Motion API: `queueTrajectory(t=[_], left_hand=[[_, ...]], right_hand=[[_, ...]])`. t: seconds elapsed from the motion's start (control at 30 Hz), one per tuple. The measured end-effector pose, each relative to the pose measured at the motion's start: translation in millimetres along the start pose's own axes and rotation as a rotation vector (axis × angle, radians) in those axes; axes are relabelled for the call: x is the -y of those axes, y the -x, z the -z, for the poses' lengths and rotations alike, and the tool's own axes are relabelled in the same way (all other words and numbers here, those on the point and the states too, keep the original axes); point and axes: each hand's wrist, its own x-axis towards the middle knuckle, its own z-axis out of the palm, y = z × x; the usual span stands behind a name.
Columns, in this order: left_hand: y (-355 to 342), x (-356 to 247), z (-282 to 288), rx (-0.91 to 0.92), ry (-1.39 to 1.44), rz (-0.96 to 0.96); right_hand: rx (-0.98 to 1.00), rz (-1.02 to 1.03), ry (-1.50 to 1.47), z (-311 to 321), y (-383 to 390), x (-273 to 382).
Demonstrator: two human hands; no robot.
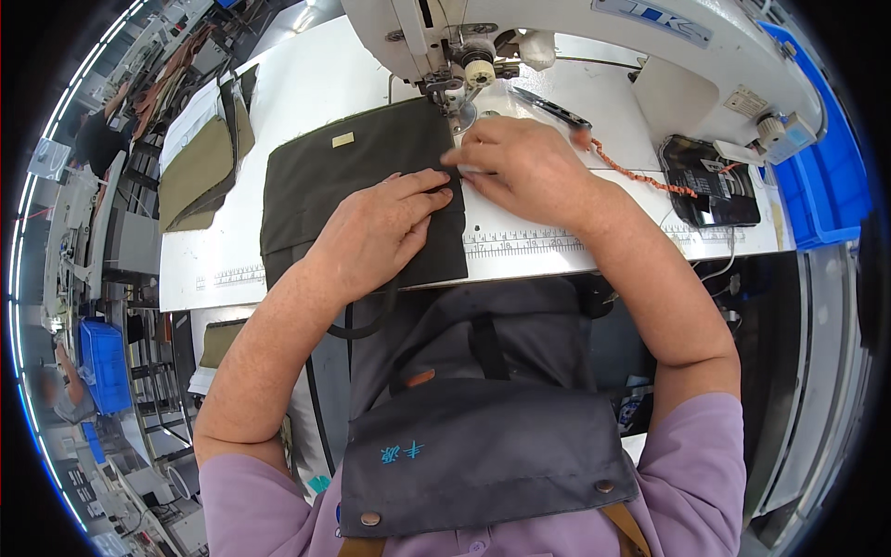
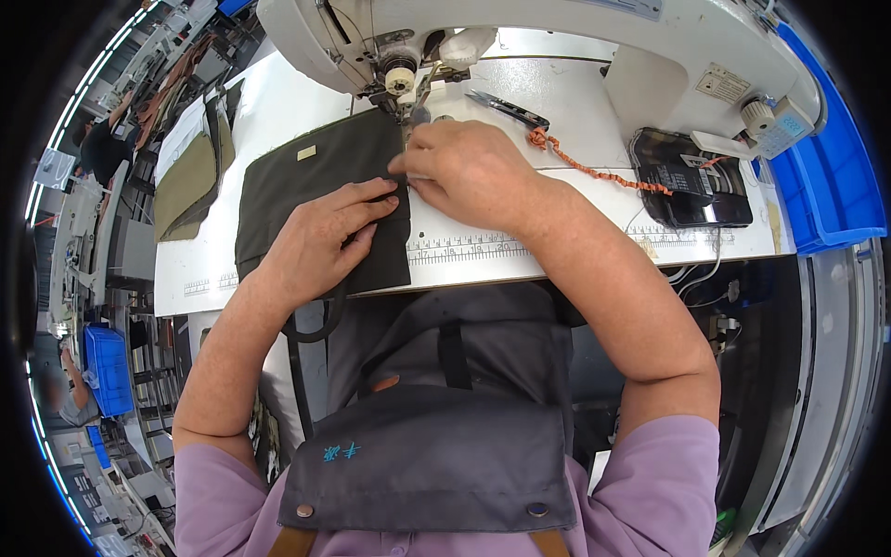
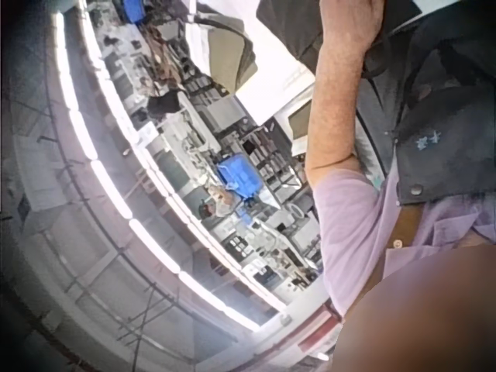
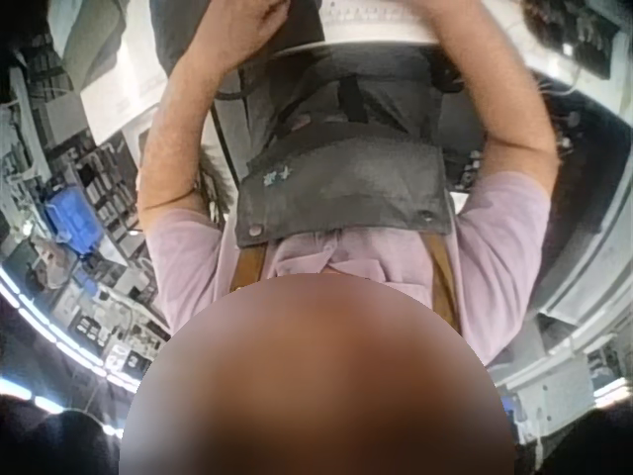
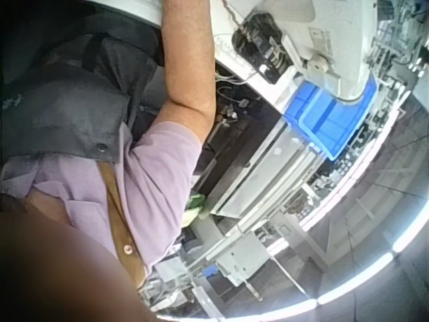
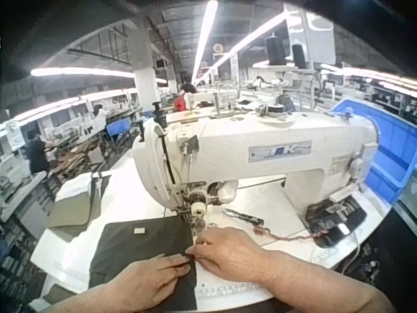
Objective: Using an industrial sewing machine to construct fabric bags.
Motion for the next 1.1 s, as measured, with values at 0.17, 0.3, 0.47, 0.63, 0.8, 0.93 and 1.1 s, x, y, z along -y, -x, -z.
queueTrajectory(t=[0.17, 0.3, 0.47, 0.63, 0.8, 0.93, 1.1], left_hand=[[0, -3, -3, -0.076, -0.044, -0.013], [-6, -6, -2, -0.037, -0.133, 0.01], [-8, 2, -1, -0.074, -0.057, 0.017], [-10, 2, 11, -0.036, 0.159, 0.246], [-12, 7, 17, -0.101, 0.374, 0.23], [-11, 13, 17, -0.12, 0.416, 0.221], [-14, 4, 14, -0.097, 0.281, 0.156]], right_hand=[[0.051, -0.006, -0.09, 5, 4, -4], [0.05, -0.102, -0.07, 7, 4, -8], [0.062, -0.04, -0.059, 3, 2, -9], [-0.022, -0.032, -0.087, -1, -1, -7], [-0.021, -0.052, -0.046, -7, -2, -8], [-0.103, 0.007, -0.045, -11, -8, -8], [-0.08, 0.128, 0.087, -17, -10, -6]])
